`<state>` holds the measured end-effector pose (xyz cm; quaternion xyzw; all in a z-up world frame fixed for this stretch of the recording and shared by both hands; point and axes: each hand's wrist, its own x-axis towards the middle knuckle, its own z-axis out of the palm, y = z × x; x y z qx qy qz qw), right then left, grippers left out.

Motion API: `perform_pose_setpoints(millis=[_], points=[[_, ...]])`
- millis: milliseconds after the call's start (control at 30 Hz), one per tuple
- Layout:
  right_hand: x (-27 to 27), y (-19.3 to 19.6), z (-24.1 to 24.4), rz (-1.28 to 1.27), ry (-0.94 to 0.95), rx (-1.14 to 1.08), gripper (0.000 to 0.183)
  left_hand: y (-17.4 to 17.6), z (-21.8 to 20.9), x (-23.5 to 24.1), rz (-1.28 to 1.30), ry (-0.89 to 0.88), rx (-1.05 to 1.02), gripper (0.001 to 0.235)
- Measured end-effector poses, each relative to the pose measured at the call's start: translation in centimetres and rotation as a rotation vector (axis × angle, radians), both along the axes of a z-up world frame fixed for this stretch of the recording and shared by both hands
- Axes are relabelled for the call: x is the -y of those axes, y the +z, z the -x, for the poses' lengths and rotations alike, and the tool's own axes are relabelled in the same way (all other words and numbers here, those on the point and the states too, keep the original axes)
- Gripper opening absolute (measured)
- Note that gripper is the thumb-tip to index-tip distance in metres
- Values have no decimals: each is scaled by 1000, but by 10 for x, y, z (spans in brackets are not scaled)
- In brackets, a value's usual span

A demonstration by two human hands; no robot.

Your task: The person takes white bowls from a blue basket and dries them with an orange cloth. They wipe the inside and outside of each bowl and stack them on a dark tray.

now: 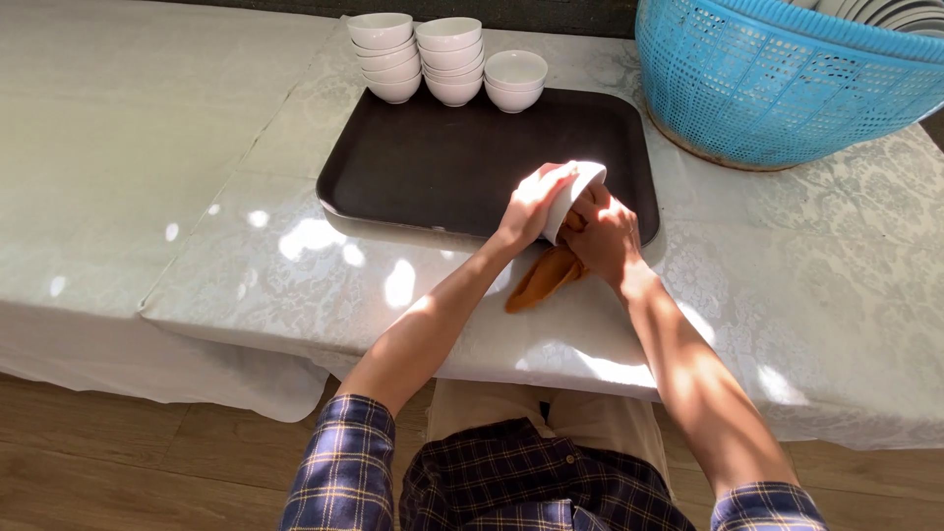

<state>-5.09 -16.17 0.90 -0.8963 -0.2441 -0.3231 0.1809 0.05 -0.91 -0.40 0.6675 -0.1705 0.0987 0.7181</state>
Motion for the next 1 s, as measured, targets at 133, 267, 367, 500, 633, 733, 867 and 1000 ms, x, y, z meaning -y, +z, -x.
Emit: perform_pose_setpoints(millis=[133,267,367,500,633,733,867,1000], points=[[13,-20,-39,48,-112,596,21,0,0,1,-82,-24,154,43],[18,-27,-43,50,-119,659,17,8,14,6,-59,-4,179,41],[3,-6,-15,-11,-95,402,20,9,16,5,-48,24,151,43],[11,-20,-27,-221,63,4,26,16,25,-1,-46,75,165,49],[-1,13,7,-424,180,-254,29,42,46,-7,-42,116,159,50],[-7,36,26,-759,225,-615,23,40,44,-7,-101,126,184,60],[10,31,15,-1312,593,-1010,20,37,41,-4,-38,75,191,63],[13,28,14,-1195,580,-965,24,37,44,0,13,75,197,67]])
